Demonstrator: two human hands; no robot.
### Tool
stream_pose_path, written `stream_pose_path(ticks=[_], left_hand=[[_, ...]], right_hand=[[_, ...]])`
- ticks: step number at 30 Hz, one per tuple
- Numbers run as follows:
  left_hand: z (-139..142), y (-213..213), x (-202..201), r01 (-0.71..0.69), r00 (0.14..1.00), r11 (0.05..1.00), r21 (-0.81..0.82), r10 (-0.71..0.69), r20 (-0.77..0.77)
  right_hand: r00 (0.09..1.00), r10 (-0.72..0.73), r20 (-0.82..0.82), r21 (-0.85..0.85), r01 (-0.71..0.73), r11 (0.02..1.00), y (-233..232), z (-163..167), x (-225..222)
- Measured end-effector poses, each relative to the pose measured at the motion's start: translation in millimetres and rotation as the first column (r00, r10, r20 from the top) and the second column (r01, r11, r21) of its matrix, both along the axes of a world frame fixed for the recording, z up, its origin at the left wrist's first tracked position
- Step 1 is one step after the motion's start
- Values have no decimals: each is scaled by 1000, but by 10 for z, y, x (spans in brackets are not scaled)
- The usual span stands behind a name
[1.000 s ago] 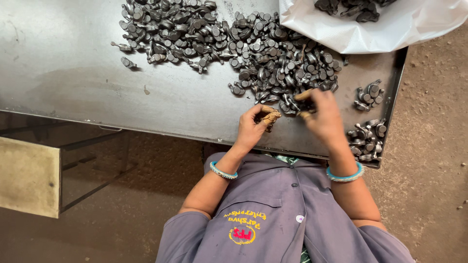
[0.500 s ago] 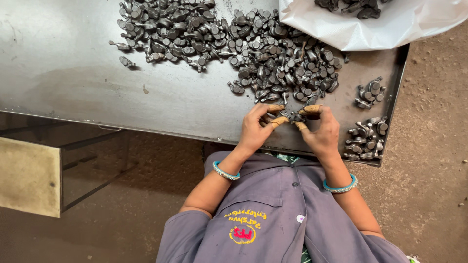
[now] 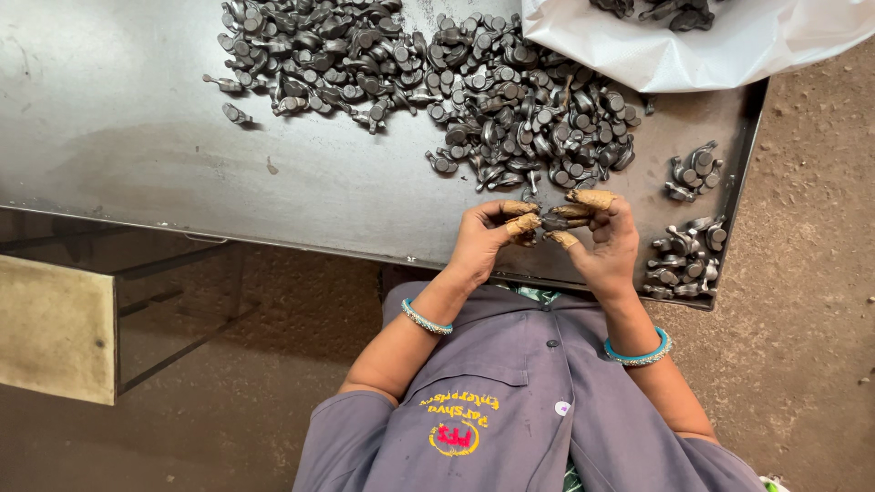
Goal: The person sits at a metal table and sorts small dark metal castings, picking items one at a time from a pile, turning them in their hands, and placing them into a white sack at the edge of the table. They occasionally sweep items across the table and continue handling the parts throughout the episode.
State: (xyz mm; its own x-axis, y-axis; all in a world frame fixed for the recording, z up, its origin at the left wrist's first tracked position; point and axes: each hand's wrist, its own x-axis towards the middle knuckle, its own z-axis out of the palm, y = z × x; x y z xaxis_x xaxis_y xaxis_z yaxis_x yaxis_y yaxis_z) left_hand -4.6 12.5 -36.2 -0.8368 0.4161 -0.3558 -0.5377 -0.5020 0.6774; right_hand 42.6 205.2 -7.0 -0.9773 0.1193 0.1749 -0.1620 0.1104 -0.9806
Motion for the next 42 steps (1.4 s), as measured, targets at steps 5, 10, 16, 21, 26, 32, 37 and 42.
stream_pose_path(ticks=[5,10,16,21,26,32,37,42], left_hand=[[18,0,-6,-4,996,999,33,2,85],[18,-7,-20,-1,996,1000,27,-1,89],[11,-11,-13,6,996,999,37,-10,92],[65,-14,40,46,999,998,-43,-47,-23],[137,26,152,7,976,991,-134,-36,-215],[183,37,182,15,985,989,-144,-39,-166],[105,48,166,29,994,998,-52,-34,-101],[43,55,188,35,995,999,-6,-35,-92]], right_hand=[[999,22,44,-117,-16,993,21,-46,3],[995,40,87,-247,-17,969,30,-76,-15],[986,56,160,-337,1,941,73,-79,-21],[971,66,231,-494,58,867,96,-92,-66],[950,124,287,-588,72,806,120,-114,-94],[937,170,304,-594,47,803,156,-125,-140],[926,208,314,-569,8,823,217,-137,-180],[917,246,314,-603,-8,798,266,-169,-168]])
